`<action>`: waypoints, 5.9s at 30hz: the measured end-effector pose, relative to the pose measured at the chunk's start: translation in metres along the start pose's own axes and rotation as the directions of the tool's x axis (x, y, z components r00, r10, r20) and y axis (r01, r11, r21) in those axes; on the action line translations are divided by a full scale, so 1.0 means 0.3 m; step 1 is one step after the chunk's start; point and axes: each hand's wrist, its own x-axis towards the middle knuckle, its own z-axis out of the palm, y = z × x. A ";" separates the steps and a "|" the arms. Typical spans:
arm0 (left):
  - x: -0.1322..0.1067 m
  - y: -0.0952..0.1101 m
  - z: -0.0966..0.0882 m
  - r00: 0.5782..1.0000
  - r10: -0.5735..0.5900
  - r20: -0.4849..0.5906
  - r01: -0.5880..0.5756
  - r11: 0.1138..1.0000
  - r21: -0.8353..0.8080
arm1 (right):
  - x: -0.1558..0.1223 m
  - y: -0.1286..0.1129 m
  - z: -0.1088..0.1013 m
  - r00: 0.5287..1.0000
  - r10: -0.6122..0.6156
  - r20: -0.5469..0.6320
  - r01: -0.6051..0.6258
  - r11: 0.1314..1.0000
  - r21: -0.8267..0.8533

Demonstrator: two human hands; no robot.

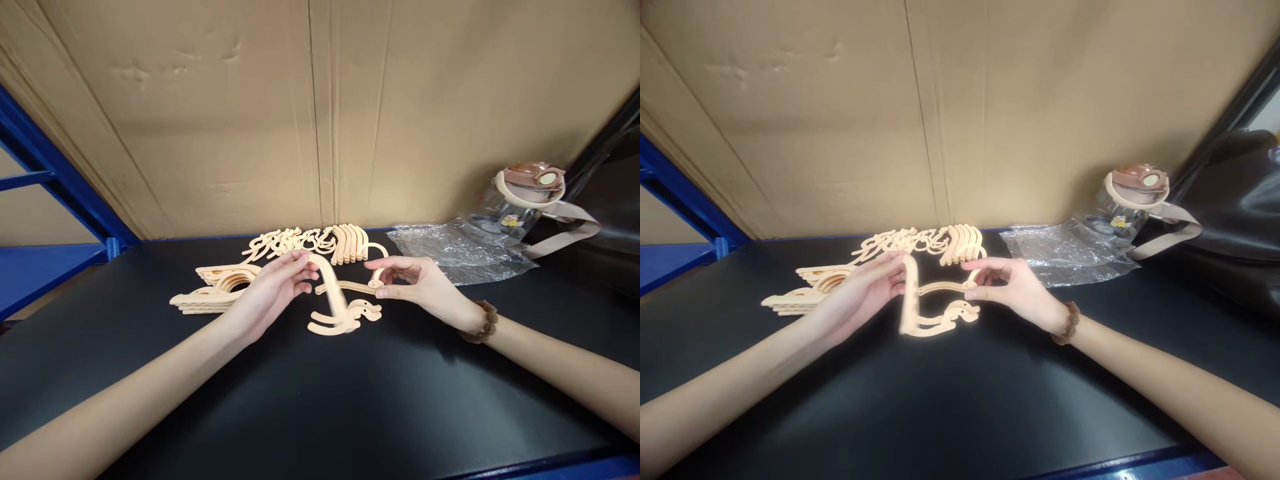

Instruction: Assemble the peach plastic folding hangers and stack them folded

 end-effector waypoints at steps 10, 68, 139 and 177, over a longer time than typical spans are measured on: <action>-0.046 0.032 0.052 0.964 -0.266 0.005 0.265 0.958 -0.109 | 0.003 0.001 0.002 1.000 0.009 0.030 -0.009 1.000 0.008; -0.090 -0.069 0.054 0.617 0.444 0.650 -0.717 -0.024 0.696 | -0.023 -0.035 0.044 0.924 0.038 0.381 -0.149 0.952 0.267; -0.080 -0.091 0.037 0.632 0.373 0.679 -0.701 -0.096 0.706 | -0.030 -0.023 0.041 0.973 0.028 0.229 -0.014 0.998 -0.062; -0.076 -0.095 0.034 0.677 0.442 0.589 -0.687 0.091 0.721 | -0.039 -0.020 0.068 0.989 -0.053 0.135 0.049 0.998 0.034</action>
